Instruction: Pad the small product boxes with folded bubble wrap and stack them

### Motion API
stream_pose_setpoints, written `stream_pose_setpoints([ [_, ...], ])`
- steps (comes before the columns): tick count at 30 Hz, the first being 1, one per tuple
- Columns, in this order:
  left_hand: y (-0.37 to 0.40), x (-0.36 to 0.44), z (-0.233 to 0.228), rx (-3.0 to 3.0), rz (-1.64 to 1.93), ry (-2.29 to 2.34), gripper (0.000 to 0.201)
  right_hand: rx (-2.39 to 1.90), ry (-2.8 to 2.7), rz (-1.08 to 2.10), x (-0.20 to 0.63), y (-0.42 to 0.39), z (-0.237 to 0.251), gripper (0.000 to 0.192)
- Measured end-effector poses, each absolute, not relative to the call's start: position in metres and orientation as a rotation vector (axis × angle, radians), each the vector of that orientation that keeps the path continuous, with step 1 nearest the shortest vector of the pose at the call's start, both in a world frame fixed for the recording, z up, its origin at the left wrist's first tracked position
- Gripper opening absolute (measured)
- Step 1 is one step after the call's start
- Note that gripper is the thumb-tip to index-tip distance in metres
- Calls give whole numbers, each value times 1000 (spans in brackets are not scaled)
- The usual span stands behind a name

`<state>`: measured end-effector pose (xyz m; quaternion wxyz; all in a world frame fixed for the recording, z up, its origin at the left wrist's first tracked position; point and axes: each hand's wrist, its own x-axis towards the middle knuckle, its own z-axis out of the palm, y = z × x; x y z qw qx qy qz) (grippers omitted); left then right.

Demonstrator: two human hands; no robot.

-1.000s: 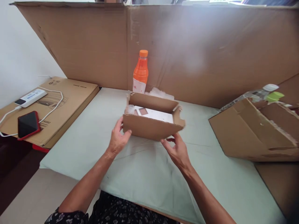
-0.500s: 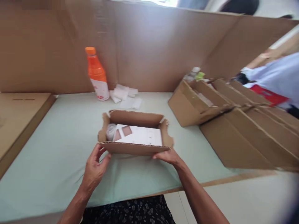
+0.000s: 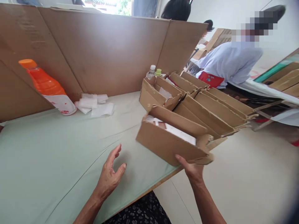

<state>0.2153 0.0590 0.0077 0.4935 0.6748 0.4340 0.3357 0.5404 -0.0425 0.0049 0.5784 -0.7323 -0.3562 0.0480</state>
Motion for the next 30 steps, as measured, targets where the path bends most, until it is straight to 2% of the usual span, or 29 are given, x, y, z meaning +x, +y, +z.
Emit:
stream_pose_setpoints([
  [3,54,222,1,1670,730,1025,51,-1741,-651,-31,553,-53,13,70],
  [8,46,224,-10,1782,705,1014,40,-1716,-605,-126,558,-34,11,93],
  [18,35,229,-32,2052,862,1002,33,-1741,-615,-180,541,-41,-15,79],
  [21,34,229,-33,2077,883,996,33,-1739,-742,-467,537,-63,4,77],
  [25,33,229,-33,2095,895,1012,32,-1658,-1037,-868,556,-78,58,74],
  [28,33,236,-24,2078,866,1039,33,-1785,-1292,-854,578,-68,93,61],
  [30,35,247,-13,2027,834,1027,37,-1827,-1465,-798,589,-57,104,43],
])
